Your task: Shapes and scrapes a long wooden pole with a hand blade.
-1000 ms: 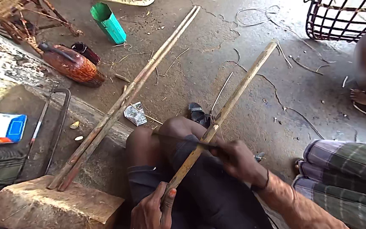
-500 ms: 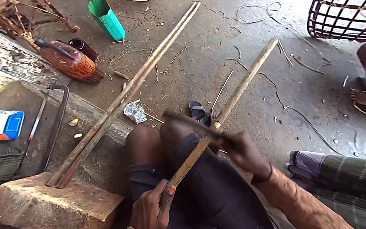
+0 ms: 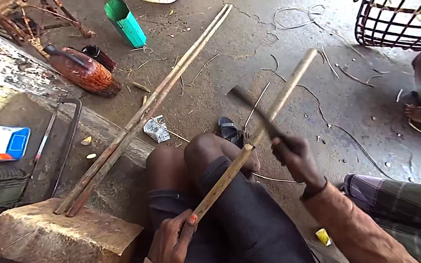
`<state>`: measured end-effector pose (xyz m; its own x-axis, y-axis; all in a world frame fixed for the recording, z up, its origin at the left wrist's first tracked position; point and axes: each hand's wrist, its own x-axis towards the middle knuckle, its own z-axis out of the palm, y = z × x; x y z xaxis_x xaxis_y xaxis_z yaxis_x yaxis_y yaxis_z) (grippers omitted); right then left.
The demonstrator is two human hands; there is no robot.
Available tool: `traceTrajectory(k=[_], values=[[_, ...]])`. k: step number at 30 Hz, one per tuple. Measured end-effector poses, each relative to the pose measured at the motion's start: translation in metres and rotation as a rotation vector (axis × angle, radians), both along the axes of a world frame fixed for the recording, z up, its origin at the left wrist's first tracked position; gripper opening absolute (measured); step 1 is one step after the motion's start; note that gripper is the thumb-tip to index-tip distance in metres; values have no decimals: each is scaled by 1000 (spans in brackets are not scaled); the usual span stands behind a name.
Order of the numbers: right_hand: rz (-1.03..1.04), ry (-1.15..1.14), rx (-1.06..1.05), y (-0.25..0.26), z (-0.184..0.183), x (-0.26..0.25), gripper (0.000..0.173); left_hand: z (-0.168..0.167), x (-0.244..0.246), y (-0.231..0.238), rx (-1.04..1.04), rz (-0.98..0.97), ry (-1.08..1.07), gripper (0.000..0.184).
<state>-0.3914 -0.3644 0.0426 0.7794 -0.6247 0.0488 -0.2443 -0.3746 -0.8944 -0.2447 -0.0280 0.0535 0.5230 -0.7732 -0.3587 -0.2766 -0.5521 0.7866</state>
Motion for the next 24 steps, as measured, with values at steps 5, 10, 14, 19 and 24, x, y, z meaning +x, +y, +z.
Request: traceTrajectory(k=[5, 10, 14, 19, 24], values=[[247, 92, -274, 47, 5, 0, 24, -4, -3, -7, -33, 28, 2, 72], [83, 9, 37, 30, -1, 6, 26, 1, 3, -10, -63, 78, 294, 59], [145, -12, -58, 38, -4, 6, 26, 5, 10, -14, -48, 66, 367, 56], [195, 6, -154, 51, 0, 12, 27, 3, 14, -13, -59, 138, 647, 49], [59, -93, -43, 21, -13, 16, 32, 0, 18, -14, -57, 129, 726, 52]])
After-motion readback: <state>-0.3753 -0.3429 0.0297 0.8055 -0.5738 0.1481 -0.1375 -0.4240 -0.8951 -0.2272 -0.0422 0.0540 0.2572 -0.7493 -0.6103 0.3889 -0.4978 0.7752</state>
